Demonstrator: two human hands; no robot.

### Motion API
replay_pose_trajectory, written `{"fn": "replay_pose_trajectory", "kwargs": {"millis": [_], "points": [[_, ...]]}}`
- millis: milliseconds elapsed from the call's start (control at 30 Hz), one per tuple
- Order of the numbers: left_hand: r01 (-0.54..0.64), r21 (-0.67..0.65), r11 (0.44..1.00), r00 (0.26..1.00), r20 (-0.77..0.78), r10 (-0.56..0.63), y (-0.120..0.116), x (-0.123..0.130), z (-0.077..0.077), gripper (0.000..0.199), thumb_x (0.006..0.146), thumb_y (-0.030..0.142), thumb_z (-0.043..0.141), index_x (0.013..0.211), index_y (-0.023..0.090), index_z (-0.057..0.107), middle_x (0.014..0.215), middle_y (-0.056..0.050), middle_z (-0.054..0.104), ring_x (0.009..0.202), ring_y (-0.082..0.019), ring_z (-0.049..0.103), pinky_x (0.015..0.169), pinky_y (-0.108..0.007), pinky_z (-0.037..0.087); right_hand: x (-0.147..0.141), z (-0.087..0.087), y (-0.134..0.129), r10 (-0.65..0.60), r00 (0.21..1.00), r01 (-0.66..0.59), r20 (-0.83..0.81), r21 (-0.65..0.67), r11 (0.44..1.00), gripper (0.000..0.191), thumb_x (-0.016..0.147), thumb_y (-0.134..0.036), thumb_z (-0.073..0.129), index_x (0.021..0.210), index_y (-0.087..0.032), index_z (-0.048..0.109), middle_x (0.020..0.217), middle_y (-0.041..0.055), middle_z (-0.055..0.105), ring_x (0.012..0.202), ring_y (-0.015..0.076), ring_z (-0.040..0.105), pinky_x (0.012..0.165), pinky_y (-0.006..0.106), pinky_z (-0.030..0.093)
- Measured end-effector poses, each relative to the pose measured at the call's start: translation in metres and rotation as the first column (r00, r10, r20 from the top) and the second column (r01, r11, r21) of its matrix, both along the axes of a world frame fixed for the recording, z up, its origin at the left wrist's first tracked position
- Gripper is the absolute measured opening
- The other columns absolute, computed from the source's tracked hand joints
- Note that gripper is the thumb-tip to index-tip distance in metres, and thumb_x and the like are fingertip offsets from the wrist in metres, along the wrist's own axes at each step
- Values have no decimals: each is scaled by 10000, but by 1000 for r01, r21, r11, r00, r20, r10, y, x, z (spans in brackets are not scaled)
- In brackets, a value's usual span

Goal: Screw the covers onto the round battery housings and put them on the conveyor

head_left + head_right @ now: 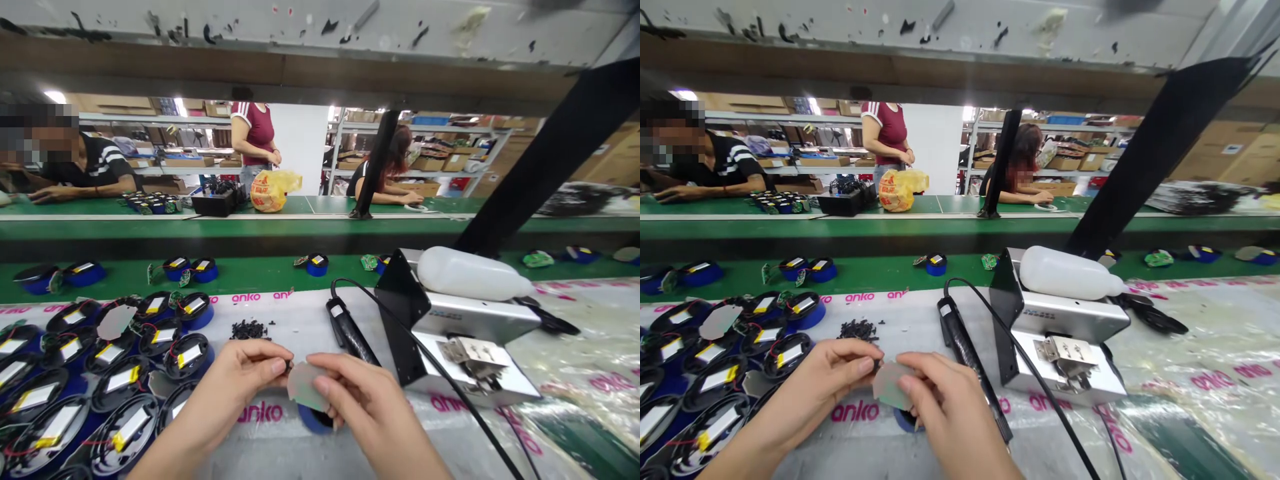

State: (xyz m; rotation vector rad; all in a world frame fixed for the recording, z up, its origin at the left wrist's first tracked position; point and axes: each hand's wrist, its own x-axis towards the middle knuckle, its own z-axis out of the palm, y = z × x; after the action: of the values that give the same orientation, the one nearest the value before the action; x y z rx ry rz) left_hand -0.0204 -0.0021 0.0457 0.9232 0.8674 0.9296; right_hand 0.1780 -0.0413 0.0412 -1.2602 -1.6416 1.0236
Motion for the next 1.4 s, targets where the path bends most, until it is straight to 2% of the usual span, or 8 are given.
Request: {"fn": "replay_pose_trajectory", "kwargs": {"millis": [467, 600, 767, 933, 1033, 1133, 1233, 1400], "points": [[-6, -67, 998, 995, 96, 12, -5, 1, 0, 229, 643, 291, 917, 785, 155, 800, 773, -38, 750, 715, -147, 685, 723, -244, 568, 0, -5, 1, 15, 996, -26, 87, 123, 992, 278, 980, -348, 517, 1131, -235, 722, 936, 64, 744, 601, 148, 671, 546, 239, 578], [11, 109, 994, 993, -118, 2, -2, -3, -2, 149, 724, 319, 834, 801, 192, 815, 759, -35, 737, 726, -172, 671, 724, -264, 539, 1, -3, -1, 6, 978, -56, 208, 239, 969, 281, 992, -322, 493, 1138, -234, 716, 912, 68, 728, 728, 185, 694, 672, 280, 587], [101, 395, 913, 918, -391, 68, 2, -3, -5, 120, 778, 280, 731, 746, 234, 837, 700, -27, 694, 704, -183, 618, 673, -256, 479, 3, -4, 1, -9, 898, -174, 440, 373, 911, 304, 991, -245, 465, 1207, -238, 678, 865, 51, 707, 748, 199, 706, 673, 283, 579], [-83, 220, 972, 958, -250, 138, -2, 6, -10, 173, 638, 361, 864, 752, 235, 837, 753, -23, 755, 724, -202, 671, 696, -263, 533, 3, -7, 0, -117, 815, -191, 568, 452, 871, 322, 920, -216, 593, 1239, -228, 632, 854, 35, 699, 721, 196, 717, 635, 260, 597], [-138, 112, 984, 971, -182, 157, -5, 10, -13, 284, 572, 400, 920, 755, 208, 818, 707, -27, 774, 675, -192, 684, 677, -260, 550, 2, -8, -5, -193, 742, -224, 642, 509, 831, 531, 779, -188, 760, 1284, -191, 597, 980, 85, 720, 749, 242, 727, 606, 291, 613], [-157, 74, 985, 978, -126, 165, -6, 15, -14, 323, 562, 411, 933, 741, 182, 792, 678, -33, 772, 649, -184, 692, 651, -256, 555, 1, -9, -8, -285, 684, -255, 672, 586, 769, 581, 779, -88, 721, 1332, -162, 560, 1185, 180, 688, 928, 335, 719, 721, 395, 625], [-154, 87, 984, 982, -95, 162, -7, 18, -13, 341, 573, 371, 933, 806, 172, 782, 725, -50, 789, 711, -208, 721, 716, -286, 570, 1, -4, -9, -289, 671, -303, 682, 609, 733, 603, 793, -75, 673, 1372, -161, 529, 1114, 138, 722, 914, 318, 716, 757, 410, 621], [-11, 194, 981, 983, -179, 46, -12, 9, -5, 390, 687, 347, 830, 1044, 203, 769, 991, -91, 802, 954, -267, 708, 897, -381, 539, 9, 13, -11, -129, 800, -196, 587, 457, 868, 541, 814, -93, 593, 1340, -216, 565, 1220, 85, 686, 1007, 226, 700, 863, 332, 603]]}}
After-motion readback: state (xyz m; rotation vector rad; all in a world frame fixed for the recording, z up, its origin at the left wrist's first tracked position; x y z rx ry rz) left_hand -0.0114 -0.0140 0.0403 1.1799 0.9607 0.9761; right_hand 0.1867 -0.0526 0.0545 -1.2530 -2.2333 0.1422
